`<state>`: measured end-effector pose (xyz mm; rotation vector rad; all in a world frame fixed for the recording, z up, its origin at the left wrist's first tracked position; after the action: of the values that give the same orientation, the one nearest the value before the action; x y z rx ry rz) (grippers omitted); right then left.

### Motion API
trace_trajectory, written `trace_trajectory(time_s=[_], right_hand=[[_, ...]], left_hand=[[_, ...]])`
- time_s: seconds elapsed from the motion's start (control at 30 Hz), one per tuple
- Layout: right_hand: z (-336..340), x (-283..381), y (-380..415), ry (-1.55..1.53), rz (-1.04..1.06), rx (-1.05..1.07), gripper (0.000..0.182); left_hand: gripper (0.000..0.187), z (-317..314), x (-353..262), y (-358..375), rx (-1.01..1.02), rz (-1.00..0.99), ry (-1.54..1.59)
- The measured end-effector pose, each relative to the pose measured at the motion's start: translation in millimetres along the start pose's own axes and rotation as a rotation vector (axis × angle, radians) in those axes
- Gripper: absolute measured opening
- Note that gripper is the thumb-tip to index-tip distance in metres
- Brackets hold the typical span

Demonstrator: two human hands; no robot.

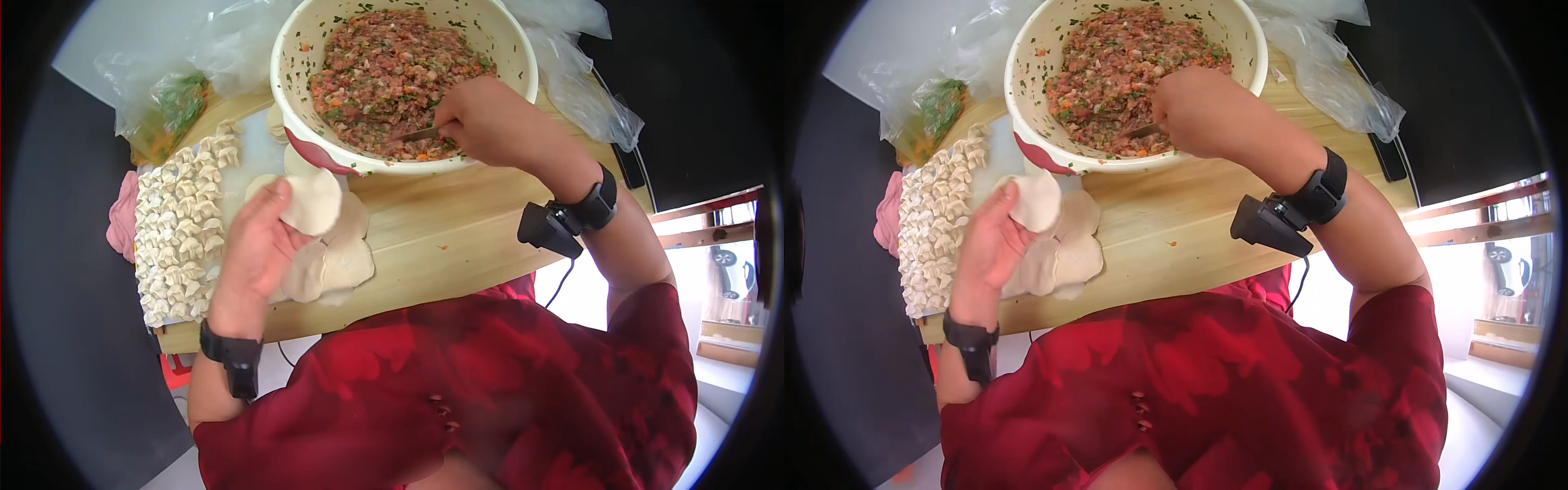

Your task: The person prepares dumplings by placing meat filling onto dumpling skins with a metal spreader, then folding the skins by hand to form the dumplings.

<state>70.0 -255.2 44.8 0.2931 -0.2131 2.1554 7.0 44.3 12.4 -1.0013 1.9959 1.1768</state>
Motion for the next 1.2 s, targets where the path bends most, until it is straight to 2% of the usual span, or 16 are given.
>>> trace_trajectory(time_s=[0.03, 0.17, 0.27, 0.53, 0.63, 0.7, 0.8, 0.87, 0.9, 1.2], right_hand=[[1, 1, 0, 0.000, -0.002, -0.001, 0.013], [7, 7, 2, -0.041, 0.019, 0.009, 0.014], [10, 8, 6, -0.064, 0.018, 0.003, 0.015], [20, 7, 23, -0.315, 0.028, -0.055, 0.017], [18, 6, 31, -0.410, 0.099, -0.138, 0.018], [19, 10, 37, -0.499, 0.035, -0.151, 0.016], [16, 10, 39, -0.517, 0.001, -0.176, 0.016], [16, 11, 39, -0.515, 0.010, -0.180, 0.016], [16, 11, 39, -0.512, 0.019, -0.185, 0.016], [8, 17, 52, -0.500, 0.108, -0.331, 0.012]], left_hand=[[0.033, -7, 7, 1, 0.035, 0.075, 0.067], [0.034, -26, 27, -2, 0.009, 0.115, 0.070], [0.037, -31, 37, -8, 0.065, 0.222, 0.046], [0.043, -61, 37, -9, 0.115, 0.224, 0.160], [0.044, -60, 38, -12, 0.133, 0.226, 0.219], [0.045, -59, 40, -13, 0.127, 0.226, 0.249], [0.043, -59, 43, -13, 0.051, 0.178, 0.179], [0.044, -61, 44, -11, -0.013, 0.140, -0.035], [0.044, -61, 44, -11, -0.013, 0.141, -0.036], [0.041, -72, 35, -10, 0.089, 0.139, 0.332]])
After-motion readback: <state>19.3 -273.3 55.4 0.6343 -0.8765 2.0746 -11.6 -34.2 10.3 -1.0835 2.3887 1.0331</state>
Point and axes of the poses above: each hand's wrist, its own y-axis away from the middle knuckle, its own z-axis out of the back of the hand, x = y × z, the point moved 1 cm from there along -y, towards the middle knuckle, and after that the axes turned 8 degrees about z, right-handed, at the moved point
